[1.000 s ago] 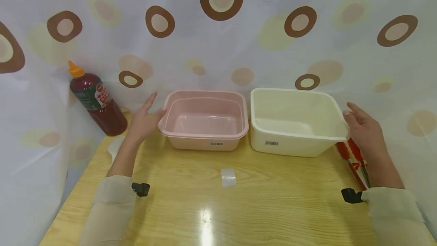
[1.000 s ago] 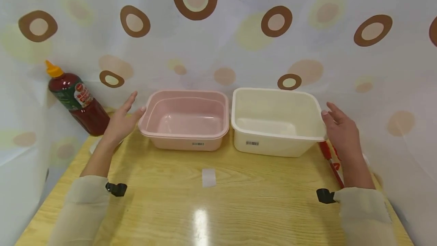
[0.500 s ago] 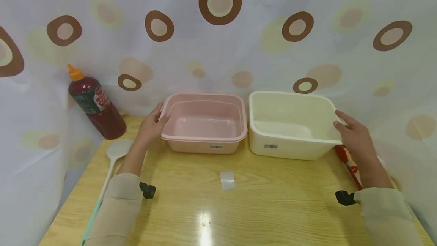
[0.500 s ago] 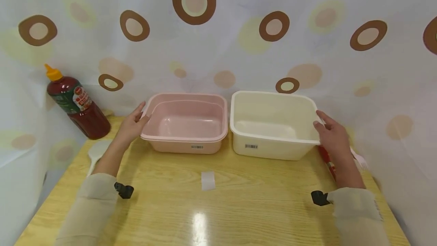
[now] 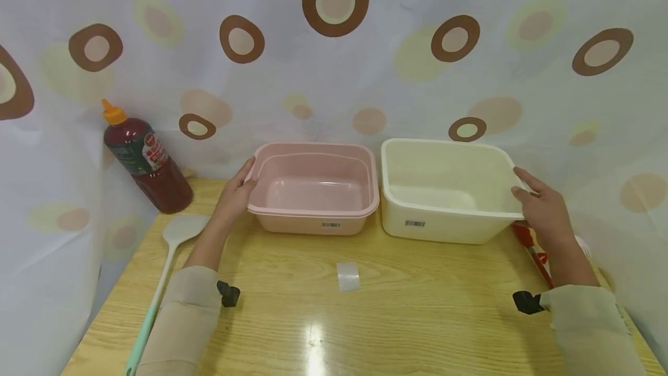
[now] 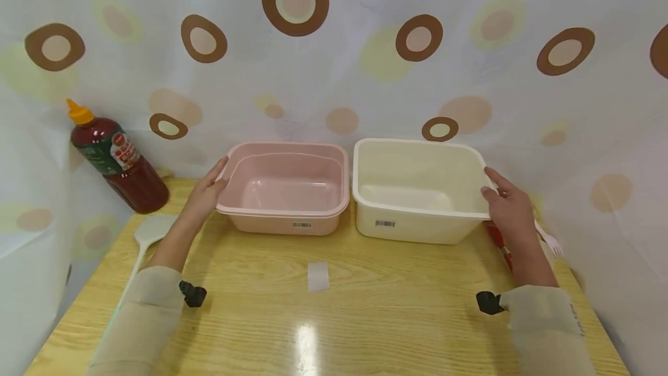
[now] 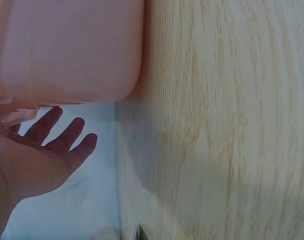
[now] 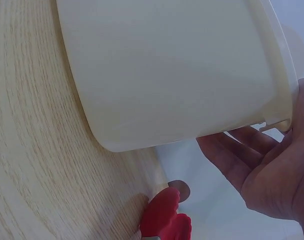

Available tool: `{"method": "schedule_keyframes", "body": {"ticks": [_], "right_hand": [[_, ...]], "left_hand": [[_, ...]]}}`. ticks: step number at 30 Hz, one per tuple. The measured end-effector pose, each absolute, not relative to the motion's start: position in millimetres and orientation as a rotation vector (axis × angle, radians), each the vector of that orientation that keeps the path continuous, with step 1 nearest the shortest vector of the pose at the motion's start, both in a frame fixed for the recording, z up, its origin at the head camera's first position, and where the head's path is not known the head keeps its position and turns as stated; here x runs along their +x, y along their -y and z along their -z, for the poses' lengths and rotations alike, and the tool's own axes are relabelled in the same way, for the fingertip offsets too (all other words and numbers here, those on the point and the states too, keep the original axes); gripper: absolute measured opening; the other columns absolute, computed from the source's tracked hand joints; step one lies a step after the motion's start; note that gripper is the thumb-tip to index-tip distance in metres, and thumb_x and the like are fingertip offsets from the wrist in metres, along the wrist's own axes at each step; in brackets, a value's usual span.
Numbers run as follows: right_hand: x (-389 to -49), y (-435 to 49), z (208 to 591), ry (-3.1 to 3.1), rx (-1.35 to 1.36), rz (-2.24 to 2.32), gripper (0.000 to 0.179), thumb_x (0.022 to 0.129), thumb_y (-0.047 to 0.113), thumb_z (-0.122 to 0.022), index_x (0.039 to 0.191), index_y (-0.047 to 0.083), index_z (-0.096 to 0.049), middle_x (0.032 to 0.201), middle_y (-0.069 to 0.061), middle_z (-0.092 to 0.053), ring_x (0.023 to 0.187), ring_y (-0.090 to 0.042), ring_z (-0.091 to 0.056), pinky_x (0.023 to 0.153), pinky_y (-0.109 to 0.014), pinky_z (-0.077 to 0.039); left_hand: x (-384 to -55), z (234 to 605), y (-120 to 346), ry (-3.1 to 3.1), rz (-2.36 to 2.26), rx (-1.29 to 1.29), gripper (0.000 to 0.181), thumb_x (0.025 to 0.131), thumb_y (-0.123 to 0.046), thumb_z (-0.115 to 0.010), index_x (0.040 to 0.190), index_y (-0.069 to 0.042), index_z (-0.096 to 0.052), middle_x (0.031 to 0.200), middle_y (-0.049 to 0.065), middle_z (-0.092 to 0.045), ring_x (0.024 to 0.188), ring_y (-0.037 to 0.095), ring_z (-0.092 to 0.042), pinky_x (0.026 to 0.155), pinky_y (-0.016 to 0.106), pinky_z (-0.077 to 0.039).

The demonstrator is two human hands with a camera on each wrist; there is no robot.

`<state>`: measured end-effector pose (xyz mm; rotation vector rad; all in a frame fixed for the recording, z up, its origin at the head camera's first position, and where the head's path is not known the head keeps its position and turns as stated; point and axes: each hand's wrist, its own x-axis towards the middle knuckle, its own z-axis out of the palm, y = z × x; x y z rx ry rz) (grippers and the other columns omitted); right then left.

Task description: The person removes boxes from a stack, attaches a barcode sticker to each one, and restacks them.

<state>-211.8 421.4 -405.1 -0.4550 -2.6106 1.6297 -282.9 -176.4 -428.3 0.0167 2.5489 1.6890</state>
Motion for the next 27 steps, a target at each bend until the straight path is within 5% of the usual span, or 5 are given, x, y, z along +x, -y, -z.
{"method": "schedule_keyframes", "body": {"ticks": [12, 18, 23, 27], "right_hand": [[-209.6, -415.9, 396.0, 2.71, -0.448, -1.437, 0.055, 0.108, 0.043, -0.039, 0.159, 0.031, -0.024, 0.164, -0.025, -0.024, 0.077, 0.003, -0.055, 0.063, -0.019, -0.054], [-206.5, -422.3, 388.2, 2.68, -0.46, -1.515, 0.056, 0.107, 0.042, -0.043, 0.159, 0.031, -0.027, 0.165, -0.023, -0.023, 0.074, 0.008, -0.059, 0.061, -0.02, -0.054], [-202.2, -430.2, 378.4, 2.688, -0.441, -1.494, 0.056, 0.106, 0.044, -0.044, 0.159, 0.034, -0.028, 0.158, -0.02, -0.038, 0.069, 0.004, -0.061, 0.057, -0.024, -0.054], [-197.2, -436.5, 365.1, 2.649, -0.413, -1.576, 0.059, 0.105, 0.046, -0.047, 0.159, 0.035, -0.028, 0.142, -0.003, -0.051, 0.075, 0.007, -0.064, 0.06, -0.023, -0.056]], "left_hand": [[-280.0, 421.1, 176.8, -2.638, -1.459, -0.044, 0.056, 0.108, -0.034, -0.037, 0.16, -0.045, -0.018, 0.17, 0.003, -0.017, 0.155, 0.038, -0.021, 0.125, 0.059, -0.018], [-281.2, 422.3, 177.3, -2.634, -1.446, -0.035, 0.057, 0.108, -0.034, -0.037, 0.16, -0.045, -0.017, 0.17, 0.005, -0.017, 0.155, 0.039, -0.02, 0.125, 0.059, -0.017], [-279.7, 421.3, 178.0, -2.627, -1.44, -0.049, 0.055, 0.109, -0.038, -0.036, 0.159, -0.048, -0.016, 0.17, 0.008, -0.017, 0.155, 0.04, -0.021, 0.124, 0.061, -0.017], [-280.3, 422.0, 178.0, -2.632, -1.439, -0.036, 0.055, 0.109, -0.038, -0.036, 0.16, -0.047, -0.017, 0.17, 0.008, -0.017, 0.154, 0.041, -0.022, 0.124, 0.062, -0.018]]}}
